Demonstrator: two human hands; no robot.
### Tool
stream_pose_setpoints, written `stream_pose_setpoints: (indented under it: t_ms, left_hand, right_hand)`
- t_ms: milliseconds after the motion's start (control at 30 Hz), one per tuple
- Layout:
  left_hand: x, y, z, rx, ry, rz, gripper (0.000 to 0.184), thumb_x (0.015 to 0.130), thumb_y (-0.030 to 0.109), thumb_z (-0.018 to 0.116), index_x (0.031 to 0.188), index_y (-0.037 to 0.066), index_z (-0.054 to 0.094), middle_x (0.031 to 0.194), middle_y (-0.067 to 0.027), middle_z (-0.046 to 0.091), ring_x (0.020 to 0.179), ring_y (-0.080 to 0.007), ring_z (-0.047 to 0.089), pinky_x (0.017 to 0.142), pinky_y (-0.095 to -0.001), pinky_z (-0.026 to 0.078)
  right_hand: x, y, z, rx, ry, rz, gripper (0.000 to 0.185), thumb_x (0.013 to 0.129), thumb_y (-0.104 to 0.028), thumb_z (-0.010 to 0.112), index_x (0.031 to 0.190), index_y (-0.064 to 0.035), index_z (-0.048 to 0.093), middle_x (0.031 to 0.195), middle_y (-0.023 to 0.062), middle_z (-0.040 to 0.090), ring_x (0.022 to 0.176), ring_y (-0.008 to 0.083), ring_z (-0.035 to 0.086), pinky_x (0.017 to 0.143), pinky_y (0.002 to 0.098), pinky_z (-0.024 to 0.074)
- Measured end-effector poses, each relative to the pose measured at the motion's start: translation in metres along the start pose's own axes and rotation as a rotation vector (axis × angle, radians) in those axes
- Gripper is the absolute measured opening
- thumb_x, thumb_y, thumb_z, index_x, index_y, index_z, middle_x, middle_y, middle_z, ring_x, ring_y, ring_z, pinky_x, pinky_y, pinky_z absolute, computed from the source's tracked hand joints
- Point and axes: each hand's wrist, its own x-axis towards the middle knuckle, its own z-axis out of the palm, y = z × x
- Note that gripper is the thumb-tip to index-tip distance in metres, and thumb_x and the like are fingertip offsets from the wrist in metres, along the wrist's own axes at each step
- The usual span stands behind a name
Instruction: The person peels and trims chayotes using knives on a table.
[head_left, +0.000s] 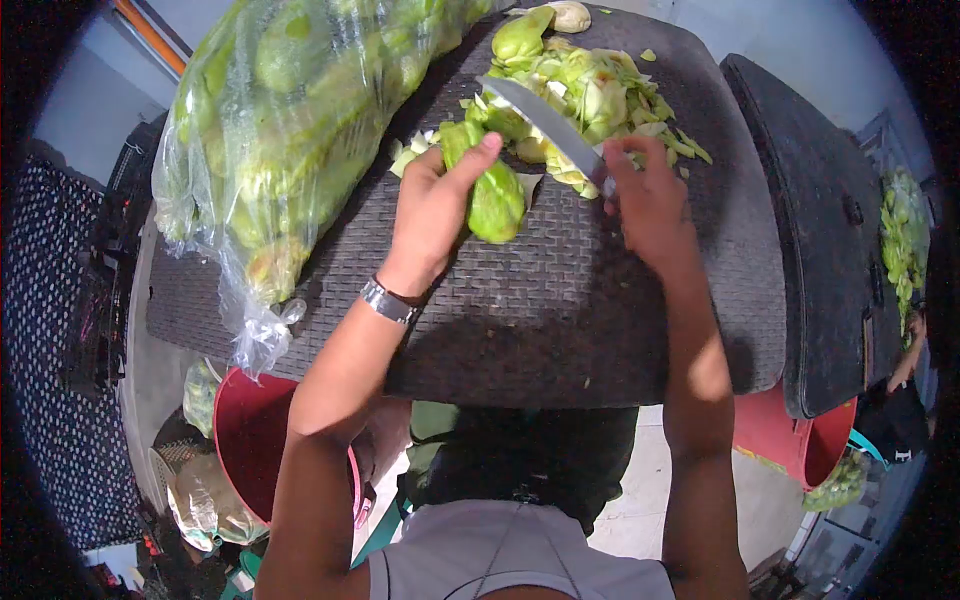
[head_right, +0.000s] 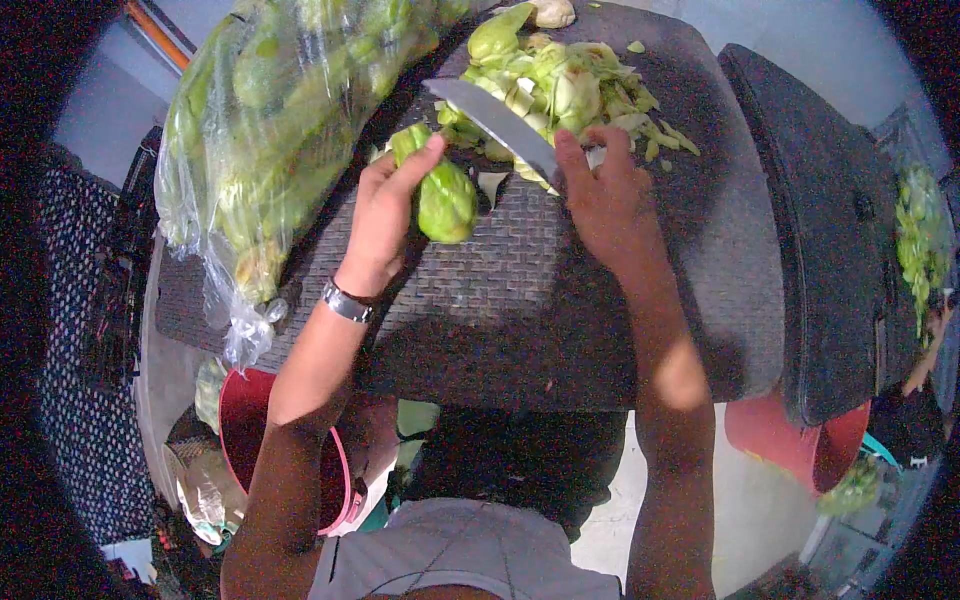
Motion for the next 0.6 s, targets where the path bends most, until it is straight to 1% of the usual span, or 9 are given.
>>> stream_pose_setpoints:
  t_ms: [67, 133, 233, 267, 333, 367, 467, 500, 600]
  left_hand:
    - [0.004, 0.004, -0.004, -0.181, -0.040, -0.071, 0.038, 0.097, 0.036, 0.071, 0.109, 0.000, 0.070, 0.096, -0.0071, 0.074, 0.085, -0.0150, 0.070, 0.070, -0.0315, 0.054]
    - [0.005, 0.004, -0.012, -0.406, -0.154, -0.146, 0.040, 0.101, 0.033, 0.066, 0.120, -0.001, 0.064, 0.107, -0.0132, 0.073, 0.092, -0.0233, 0.072, 0.081, -0.0389, 0.059]
    - [0.008, -0.003, -0.024, -0.542, -0.349, -0.254, 0.044, 0.103, 0.027, 0.060, 0.134, -0.005, 0.054, 0.124, -0.0208, 0.067, 0.111, -0.0328, 0.068, 0.102, -0.0495, 0.056]
    - [0.008, -0.008, -0.022, -0.572, -0.384, -0.251, 0.045, 0.103, 0.026, 0.061, 0.135, -0.005, 0.053, 0.128, -0.0216, 0.065, 0.113, -0.0337, 0.067, 0.103, -0.0495, 0.056]
    - [-0.001, -0.007, -0.008, -0.635, -0.452, -0.249, 0.049, 0.102, 0.023, 0.062, 0.139, -0.005, 0.050, 0.135, -0.0234, 0.060, 0.118, -0.0354, 0.065, 0.103, -0.0495, 0.055]
    - [-0.002, -0.006, -0.005, -0.675, -0.481, -0.293, 0.054, 0.097, 0.016, 0.066, 0.143, -0.004, 0.047, 0.138, -0.0235, 0.057, 0.116, -0.0339, 0.064, 0.096, -0.0445, 0.058]
    - [-0.007, -0.008, -0.006, -0.575, -0.569, -0.234, 0.048, 0.093, 0.008, 0.069, 0.136, -0.003, 0.051, 0.122, -0.0155, 0.064, 0.105, -0.0234, 0.067, 0.086, -0.0360, 0.057]
    - [-0.010, -0.009, -0.003, -0.499, -0.526, -0.263, 0.053, 0.087, 0.004, 0.074, 0.135, 0.001, 0.052, 0.111, -0.0090, 0.064, 0.095, -0.0178, 0.066, 0.075, -0.0305, 0.054]
    - [-0.015, -0.012, -0.001, -0.195, -0.541, -0.267, 0.055, 0.081, 0.000, 0.079, 0.130, 0.001, 0.054, 0.100, -0.0051, 0.064, 0.086, -0.0140, 0.065, 0.067, -0.0278, 0.053]
  right_hand:
    - [0.003, 0.006, -0.003, -0.010, -0.006, -0.035, 0.041, 0.103, -0.042, 0.057, 0.125, -0.0069, 0.054, 0.094, 0.0215, 0.072, 0.081, 0.0386, 0.073, 0.074, 0.0504, 0.0555]
    - [0.010, 0.019, -0.003, -0.012, 0.023, -0.130, 0.044, 0.103, -0.044, 0.057, 0.125, -0.0060, 0.055, 0.095, 0.0187, 0.072, 0.076, 0.0323, 0.072, 0.071, 0.0452, 0.0561]
    - [0.004, -0.002, -0.012, 0.193, 0.016, 0.044, 0.044, 0.104, -0.043, 0.057, 0.124, -0.0047, 0.057, 0.096, 0.0152, 0.071, 0.072, 0.0240, 0.071, 0.068, 0.0381, 0.0560]
    - [0.001, -0.015, -0.016, 0.295, 0.002, 0.163, 0.043, 0.104, -0.043, 0.057, 0.123, -0.0043, 0.057, 0.096, 0.0143, 0.071, 0.072, 0.0216, 0.071, 0.068, 0.0360, 0.0558]
    - [0.004, -0.006, -0.012, 0.288, 0.032, 0.058, 0.043, 0.103, -0.043, 0.057, 0.122, -0.0044, 0.059, 0.091, 0.0137, 0.071, 0.071, 0.0210, 0.070, 0.067, 0.0371, 0.0557]
    - [0.004, -0.004, -0.011, 0.287, 0.039, 0.035, 0.042, 0.103, -0.043, 0.058, 0.121, -0.0046, 0.059, 0.089, 0.0133, 0.071, 0.071, 0.0209, 0.070, 0.066, 0.0373, 0.0555]
    - [0.001, -0.008, -0.009, 0.285, 0.046, 0.025, 0.041, 0.103, -0.043, 0.059, 0.120, -0.0052, 0.059, 0.082, 0.0120, 0.071, 0.070, 0.0213, 0.070, 0.065, 0.0371, 0.0548]
    - [-0.001, -0.010, -0.007, 0.252, 0.074, -0.064, 0.042, 0.102, -0.043, 0.061, 0.120, -0.0053, 0.060, 0.081, 0.0118, 0.071, 0.070, 0.0217, 0.070, 0.064, 0.0371, 0.0548]
    - [-0.008, -0.017, -0.007, 0.132, 0.063, -0.255, 0.047, 0.097, -0.045, 0.068, 0.121, -0.0056, 0.059, 0.078, 0.0131, 0.071, 0.073, 0.0233, 0.072, 0.065, 0.0375, 0.0549]
